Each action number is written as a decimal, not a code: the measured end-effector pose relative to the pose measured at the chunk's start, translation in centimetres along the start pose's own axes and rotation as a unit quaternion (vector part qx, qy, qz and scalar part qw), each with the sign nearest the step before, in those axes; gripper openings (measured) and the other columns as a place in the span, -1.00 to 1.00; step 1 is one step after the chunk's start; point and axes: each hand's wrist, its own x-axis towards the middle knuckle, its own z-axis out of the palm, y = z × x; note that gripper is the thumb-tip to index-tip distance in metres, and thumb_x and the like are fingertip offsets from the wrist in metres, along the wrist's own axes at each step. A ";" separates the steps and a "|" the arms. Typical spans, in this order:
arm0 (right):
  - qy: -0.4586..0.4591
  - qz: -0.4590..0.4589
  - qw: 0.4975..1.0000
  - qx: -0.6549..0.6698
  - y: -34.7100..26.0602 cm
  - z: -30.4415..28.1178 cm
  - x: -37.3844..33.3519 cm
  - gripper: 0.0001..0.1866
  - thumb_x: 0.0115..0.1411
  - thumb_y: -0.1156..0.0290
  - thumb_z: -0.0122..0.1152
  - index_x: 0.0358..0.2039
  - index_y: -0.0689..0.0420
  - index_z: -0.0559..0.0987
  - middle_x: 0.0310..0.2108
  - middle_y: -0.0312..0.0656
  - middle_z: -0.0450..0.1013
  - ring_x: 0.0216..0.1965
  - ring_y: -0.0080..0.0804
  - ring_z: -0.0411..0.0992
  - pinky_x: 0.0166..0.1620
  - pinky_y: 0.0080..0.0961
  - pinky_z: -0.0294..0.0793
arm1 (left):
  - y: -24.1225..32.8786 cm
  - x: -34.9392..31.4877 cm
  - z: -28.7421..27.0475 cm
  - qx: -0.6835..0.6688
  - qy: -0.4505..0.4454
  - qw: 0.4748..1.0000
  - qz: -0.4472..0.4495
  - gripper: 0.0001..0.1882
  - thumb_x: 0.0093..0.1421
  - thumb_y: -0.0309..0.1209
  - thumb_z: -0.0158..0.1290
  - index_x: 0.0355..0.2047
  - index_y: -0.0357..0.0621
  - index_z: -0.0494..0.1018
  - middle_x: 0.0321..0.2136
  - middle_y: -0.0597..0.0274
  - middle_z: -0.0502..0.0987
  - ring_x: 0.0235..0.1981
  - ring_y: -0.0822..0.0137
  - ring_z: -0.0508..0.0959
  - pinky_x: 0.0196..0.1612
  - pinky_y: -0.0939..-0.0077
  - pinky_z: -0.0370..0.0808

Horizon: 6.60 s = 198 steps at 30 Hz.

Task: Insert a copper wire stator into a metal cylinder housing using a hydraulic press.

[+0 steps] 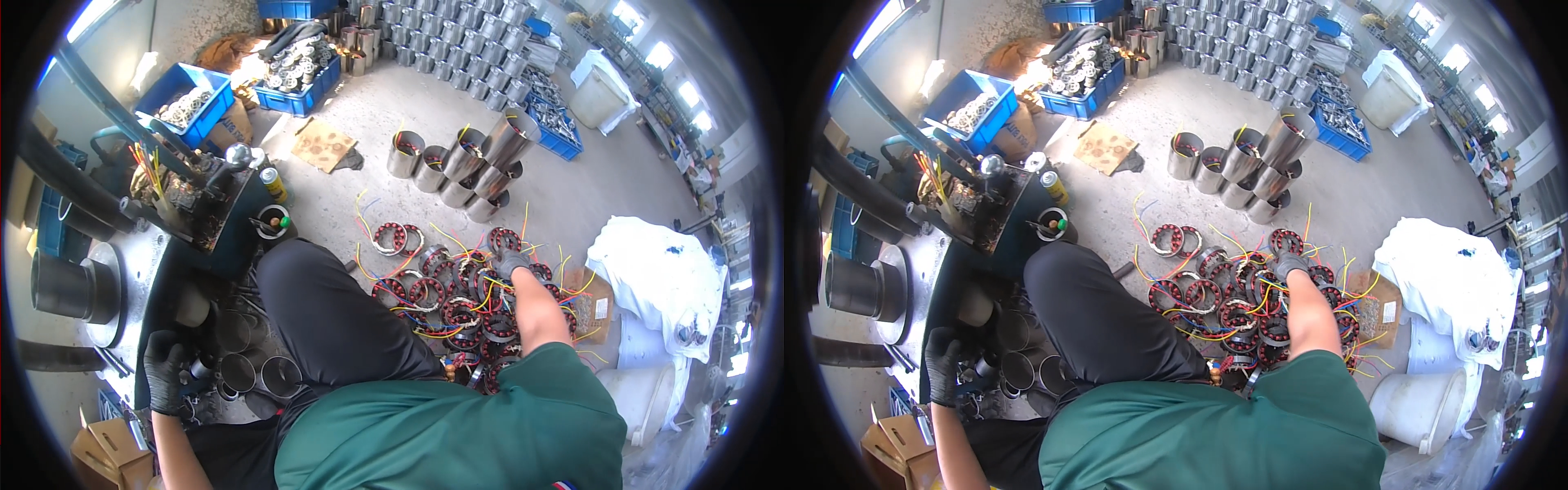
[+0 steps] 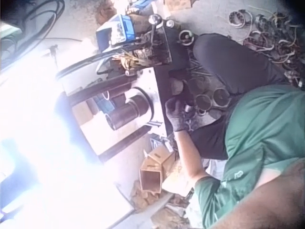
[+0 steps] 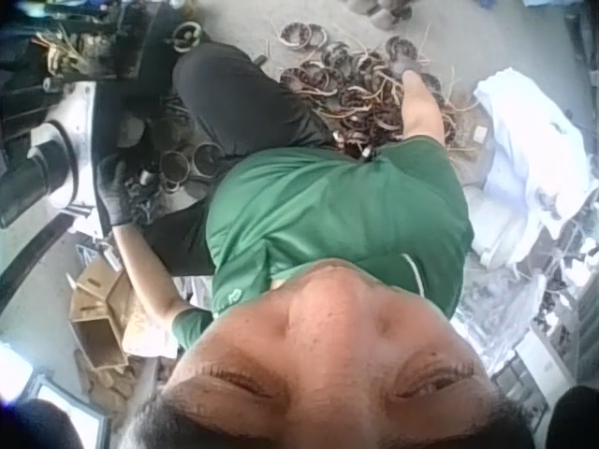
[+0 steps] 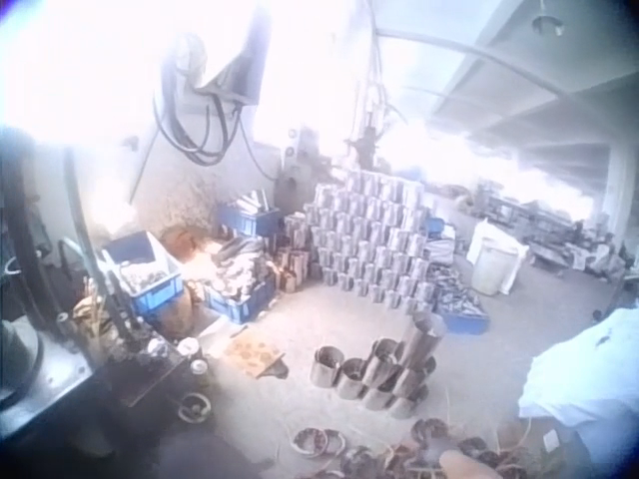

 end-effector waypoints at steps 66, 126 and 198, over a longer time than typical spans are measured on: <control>-0.345 -0.602 0.579 0.429 -59.4 -20.8 -39.8 -0.44 0.39 0.01 0.19 0.20 0.17 0.56 -0.33 -0.36 0.53 -0.43 -0.75 0.39 -0.42 -0.72 0.32 | 1.5 -1.7 -2.7 -0.411 0.206 0.887 -0.036 -0.44 0.21 -0.22 0.40 0.04 -0.30 0.42 -0.24 0.15 0.60 -0.40 0.39 0.58 -0.28 0.47 0.61; -0.208 -0.715 0.517 0.422 -61.3 -16.2 -38.5 -0.25 0.23 0.54 0.46 0.41 0.20 0.36 0.11 -0.13 0.56 0.13 -0.41 0.51 0.23 -0.37 0.52 | -0.8 1.2 -0.2 -0.411 0.069 0.903 -0.109 -0.62 0.33 -0.41 0.27 0.09 -0.37 0.58 -0.14 0.15 0.69 -0.14 0.40 0.68 -0.01 0.48 0.63; -0.396 -0.667 0.516 0.362 -60.8 -16.6 -38.6 -0.31 0.32 0.32 0.40 0.39 0.21 0.36 -0.09 -0.10 0.63 0.01 -0.37 0.58 0.17 -0.34 0.55 | 13.3 9.4 -25.8 0.293 0.349 0.890 -0.016 -0.58 0.16 -0.24 0.42 -0.07 -0.26 0.68 -0.25 0.21 0.70 -0.17 0.38 0.59 0.01 0.41 0.48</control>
